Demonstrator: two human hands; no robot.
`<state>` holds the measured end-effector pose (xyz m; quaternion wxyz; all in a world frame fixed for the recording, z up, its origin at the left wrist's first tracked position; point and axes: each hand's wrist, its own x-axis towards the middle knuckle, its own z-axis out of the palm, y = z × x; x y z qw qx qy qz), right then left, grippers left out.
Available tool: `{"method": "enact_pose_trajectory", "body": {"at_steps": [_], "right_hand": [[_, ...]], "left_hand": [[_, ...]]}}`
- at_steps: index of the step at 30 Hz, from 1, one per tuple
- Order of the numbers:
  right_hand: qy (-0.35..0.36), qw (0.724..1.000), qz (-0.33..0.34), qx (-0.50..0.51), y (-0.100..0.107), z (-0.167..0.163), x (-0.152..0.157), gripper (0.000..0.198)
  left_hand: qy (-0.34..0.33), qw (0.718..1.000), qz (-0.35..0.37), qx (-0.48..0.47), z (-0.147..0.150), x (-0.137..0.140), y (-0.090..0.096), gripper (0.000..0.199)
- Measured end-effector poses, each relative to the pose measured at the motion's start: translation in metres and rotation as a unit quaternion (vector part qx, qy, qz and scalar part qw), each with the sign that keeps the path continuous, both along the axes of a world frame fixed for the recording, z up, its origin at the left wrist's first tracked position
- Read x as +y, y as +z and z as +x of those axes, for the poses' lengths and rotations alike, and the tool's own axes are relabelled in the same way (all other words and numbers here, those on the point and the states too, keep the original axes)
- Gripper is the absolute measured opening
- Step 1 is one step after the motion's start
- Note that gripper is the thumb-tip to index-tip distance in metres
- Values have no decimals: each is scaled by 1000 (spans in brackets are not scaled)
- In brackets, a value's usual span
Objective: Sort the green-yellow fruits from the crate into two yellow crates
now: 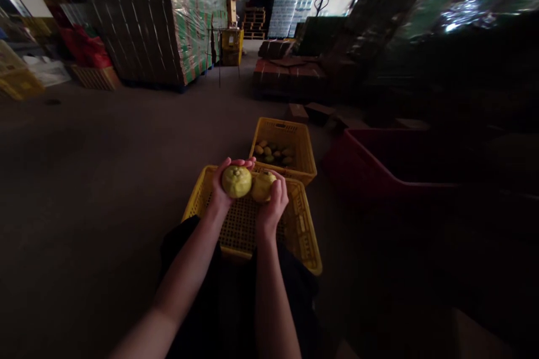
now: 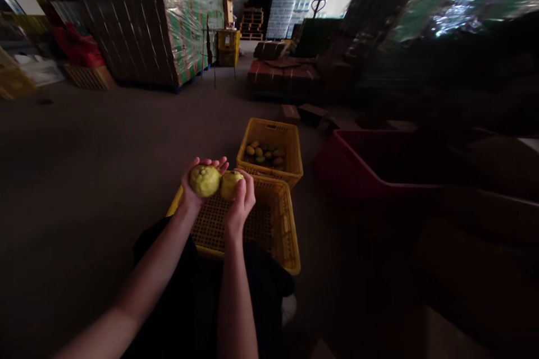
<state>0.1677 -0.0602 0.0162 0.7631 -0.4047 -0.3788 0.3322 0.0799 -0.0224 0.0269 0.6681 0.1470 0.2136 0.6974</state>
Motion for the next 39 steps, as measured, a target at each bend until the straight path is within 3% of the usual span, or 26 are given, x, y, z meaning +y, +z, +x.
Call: {"method": "enact_pose_trajectory", "body": {"at_steps": [11,19,26,31,34,39], "right_hand": [[31,998,52,-1,-1,-2,-6,24],[22,998,56,0,4,-2,-8,20],[39,995,57,-68,7,4,-6,16],[31,997,38,-60,3,2,-3,26],[73,996,26,-53,-2,0,-2,35],[93,995,-4,24,-14,1,7,42]], "left_hand": [[-44,997,41,52,-5,-9,10,49],[-56,997,31,38,-3,-6,7,46],[-45,998,-6,-41,-2,3,1,27],[-40,996,-51,-59,-4,6,-3,22],[-42,995,-62,-70,-5,8,-3,21],[-43,995,-57,-65,-4,11,-6,28]]}}
